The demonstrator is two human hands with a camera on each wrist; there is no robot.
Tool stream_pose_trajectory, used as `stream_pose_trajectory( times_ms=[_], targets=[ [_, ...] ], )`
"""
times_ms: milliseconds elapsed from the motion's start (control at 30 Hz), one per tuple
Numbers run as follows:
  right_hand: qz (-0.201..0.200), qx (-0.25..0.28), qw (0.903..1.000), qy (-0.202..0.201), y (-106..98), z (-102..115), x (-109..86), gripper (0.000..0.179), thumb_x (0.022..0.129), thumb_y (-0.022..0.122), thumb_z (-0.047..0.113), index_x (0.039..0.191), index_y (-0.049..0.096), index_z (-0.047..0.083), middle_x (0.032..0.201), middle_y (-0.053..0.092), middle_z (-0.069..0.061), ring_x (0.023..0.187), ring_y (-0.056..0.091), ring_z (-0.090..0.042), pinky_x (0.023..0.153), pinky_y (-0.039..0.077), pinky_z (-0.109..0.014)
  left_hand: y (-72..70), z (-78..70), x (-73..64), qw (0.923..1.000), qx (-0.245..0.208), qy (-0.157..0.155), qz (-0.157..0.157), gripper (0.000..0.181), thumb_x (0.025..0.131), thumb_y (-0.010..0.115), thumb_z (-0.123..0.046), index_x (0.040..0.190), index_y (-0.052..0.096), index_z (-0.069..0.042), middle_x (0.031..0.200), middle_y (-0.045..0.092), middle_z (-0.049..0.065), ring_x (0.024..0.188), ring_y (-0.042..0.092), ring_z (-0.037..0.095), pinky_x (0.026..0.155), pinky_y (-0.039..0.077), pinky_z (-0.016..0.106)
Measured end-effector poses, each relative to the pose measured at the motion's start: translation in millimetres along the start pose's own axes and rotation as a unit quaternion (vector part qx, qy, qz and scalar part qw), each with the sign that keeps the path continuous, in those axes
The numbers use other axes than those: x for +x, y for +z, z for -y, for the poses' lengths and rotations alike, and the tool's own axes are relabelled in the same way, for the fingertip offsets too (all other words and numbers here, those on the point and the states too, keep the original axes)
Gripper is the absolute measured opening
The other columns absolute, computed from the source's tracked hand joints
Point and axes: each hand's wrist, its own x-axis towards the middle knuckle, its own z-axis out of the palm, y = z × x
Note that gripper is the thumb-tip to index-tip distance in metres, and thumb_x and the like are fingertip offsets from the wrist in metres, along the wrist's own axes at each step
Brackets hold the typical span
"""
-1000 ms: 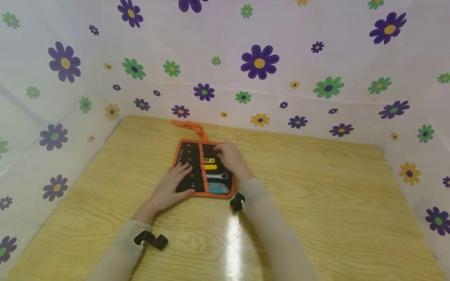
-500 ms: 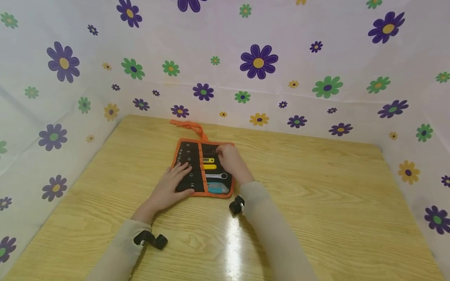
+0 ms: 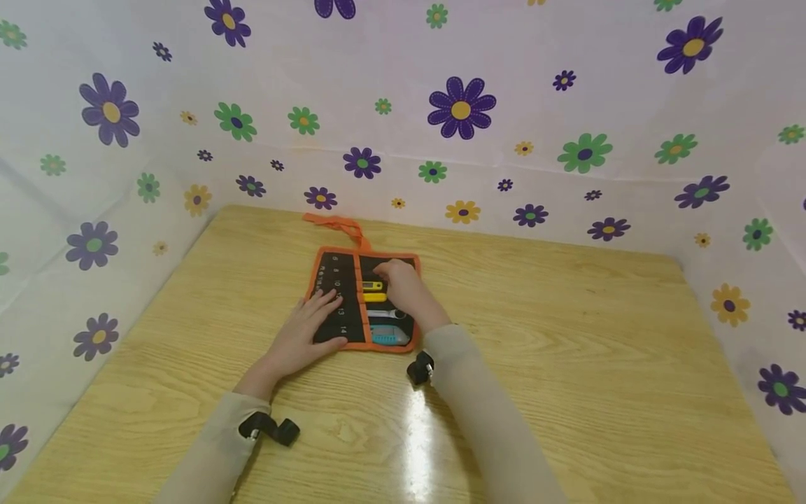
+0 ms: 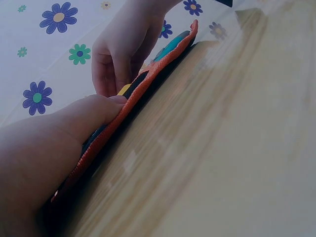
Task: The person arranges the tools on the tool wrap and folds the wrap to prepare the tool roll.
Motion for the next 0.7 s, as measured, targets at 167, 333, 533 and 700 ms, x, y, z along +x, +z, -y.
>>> stream_pose_trajectory(
  times_ms=[167,333,533,700],
  targets=[
    [0.008,0.001,0.9999,-0.011,-0.4,-1.4,-1.8,0.04,0.092,0.04,-0.016,0.123,0.062,-0.002,0.119,0.06,-0.016,0.106,0.058,-0.026,0.092,0.049,-0.035,-0.8,-2.0,0.3,1.0,0.0,0.002,-0.002,0.075,0.089,0.061,-0.053,0.149,0.037,-0.014,0.155,0.027,0.006,0.144,0.013,0.027,0.115,0.004,0.049],
    [0.016,0.006,0.9997,-0.017,-0.7,-0.4,-2.5,0.042,0.091,0.039,-0.017,0.124,0.061,-0.002,0.12,0.06,-0.016,0.105,0.058,-0.027,0.091,0.049,-0.036,0.4,-1.2,1.4,1.0,0.003,0.002,-0.001,0.075,0.089,0.06,-0.053,0.149,0.036,-0.014,0.155,0.027,0.005,0.144,0.013,0.027,0.115,0.004,0.049],
    [0.031,0.021,0.9992,-0.013,-0.9,-0.7,-3.7,0.049,0.088,0.037,-0.021,0.128,0.058,-0.001,0.125,0.058,-0.015,0.109,0.056,-0.028,0.094,0.047,-0.037,1.6,0.8,2.0,1.0,0.006,0.002,0.0,0.076,0.089,0.06,-0.054,0.149,0.035,-0.015,0.155,0.026,0.004,0.144,0.013,0.026,0.115,0.004,0.049],
    [0.042,0.02,0.9988,-0.013,-0.2,-2.2,-4.3,0.057,0.083,0.037,-0.024,0.132,0.055,0.0,0.128,0.055,-0.015,0.113,0.054,-0.027,0.095,0.047,-0.038,1.7,1.3,1.7,1.0,0.006,0.0,0.002,0.077,0.089,0.06,-0.055,0.149,0.035,-0.015,0.155,0.026,0.004,0.144,0.012,0.026,0.115,0.004,0.049]
  ],
)
